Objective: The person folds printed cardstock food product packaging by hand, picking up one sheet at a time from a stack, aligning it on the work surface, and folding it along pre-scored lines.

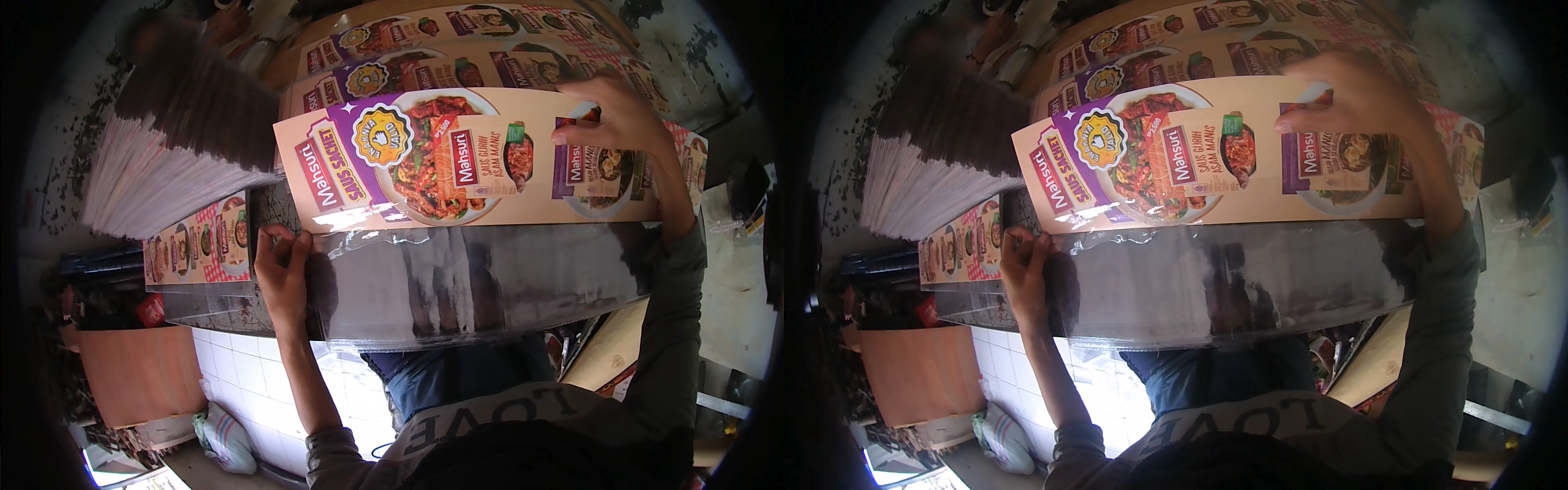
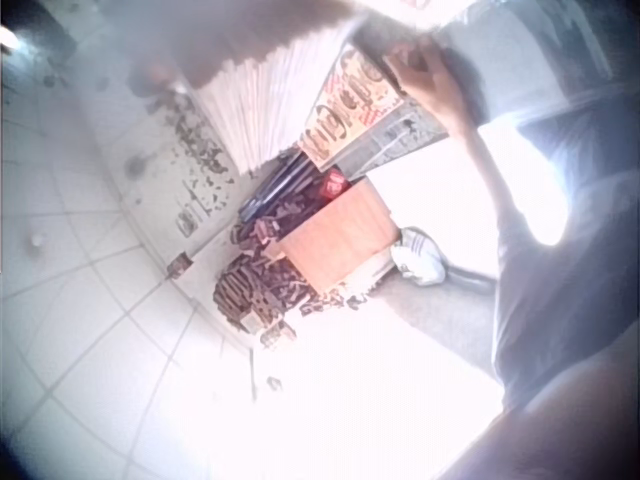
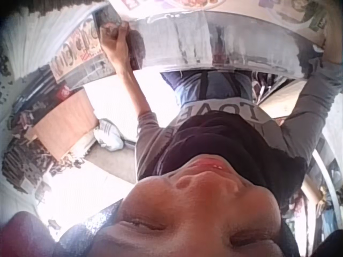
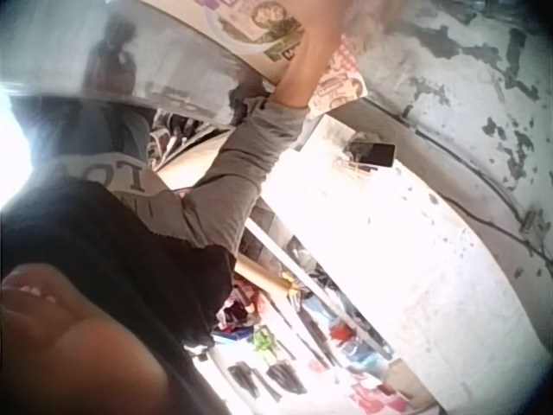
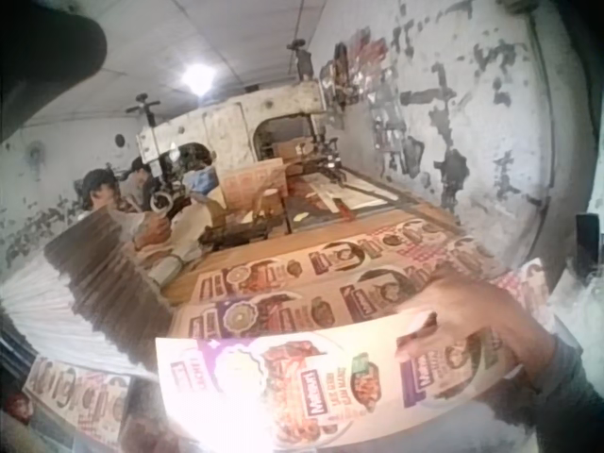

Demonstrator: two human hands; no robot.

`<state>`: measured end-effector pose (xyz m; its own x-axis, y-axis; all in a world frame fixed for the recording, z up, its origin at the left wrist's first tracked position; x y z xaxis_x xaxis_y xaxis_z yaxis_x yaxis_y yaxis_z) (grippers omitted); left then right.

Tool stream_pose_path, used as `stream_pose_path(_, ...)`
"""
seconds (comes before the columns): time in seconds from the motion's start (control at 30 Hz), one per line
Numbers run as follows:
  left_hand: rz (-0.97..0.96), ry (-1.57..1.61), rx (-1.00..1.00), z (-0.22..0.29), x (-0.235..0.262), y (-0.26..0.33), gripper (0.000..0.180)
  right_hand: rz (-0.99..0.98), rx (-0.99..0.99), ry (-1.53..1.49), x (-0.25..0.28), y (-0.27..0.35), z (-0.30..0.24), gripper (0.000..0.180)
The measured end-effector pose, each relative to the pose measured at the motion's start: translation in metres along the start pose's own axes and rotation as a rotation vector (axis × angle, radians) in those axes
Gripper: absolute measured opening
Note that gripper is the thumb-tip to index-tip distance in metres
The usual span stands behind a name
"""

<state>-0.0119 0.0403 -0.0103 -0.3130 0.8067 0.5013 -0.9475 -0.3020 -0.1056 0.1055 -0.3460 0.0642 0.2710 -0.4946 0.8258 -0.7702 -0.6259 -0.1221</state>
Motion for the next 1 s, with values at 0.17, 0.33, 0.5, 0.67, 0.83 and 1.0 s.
stream_pose_path(0.17,-0.067,-0.083,-0.1,-0.009,0.002,-0.001,0.008,-0.071,0.043,-0.035,-0.004,-0.008,0.003,0.033)
stream_pose_path(0.33,-0.071,-0.011,-0.104,-0.006,0.001,-0.004,0.006,0.013,0.068,-0.044,-0.016,-0.006,-0.001,0.037)
stream_pose_path(0.5,-0.006,-0.065,-0.114,-0.001,-0.002,-0.002,0.006,0.078,0.172,0.076,-0.025,-0.005,0.003,0.041)
stream_pose_path(0.67,0.026,0.003,-0.069,-0.002,0.0,-0.003,0.009,0.039,0.199,0.106,-0.024,-0.005,0.002,0.045)
stream_pose_path(0.83,0.026,-0.145,-0.064,0.004,0.005,0.003,0.022,0.059,0.203,0.138,-0.026,-0.004,-0.001,0.046)
stream_pose_path(1.0,-0.194,-0.223,-0.011,0.012,0.03,0.021,0.055,0.089,0.0,0.128,-0.015,-0.004,-0.004,0.048)
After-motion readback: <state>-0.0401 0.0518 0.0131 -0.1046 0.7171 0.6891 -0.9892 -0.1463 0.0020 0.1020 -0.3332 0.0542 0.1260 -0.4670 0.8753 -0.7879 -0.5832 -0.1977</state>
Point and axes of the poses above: each hand's wrist, its own y-axis away from the middle knuckle, its own x-axis out of the back of the hand, z = x × y, the point moved 1 cm from there along -y, towards the middle knuckle, and after that the axes turned 14 degrees about -y, right-handed, at the moved point
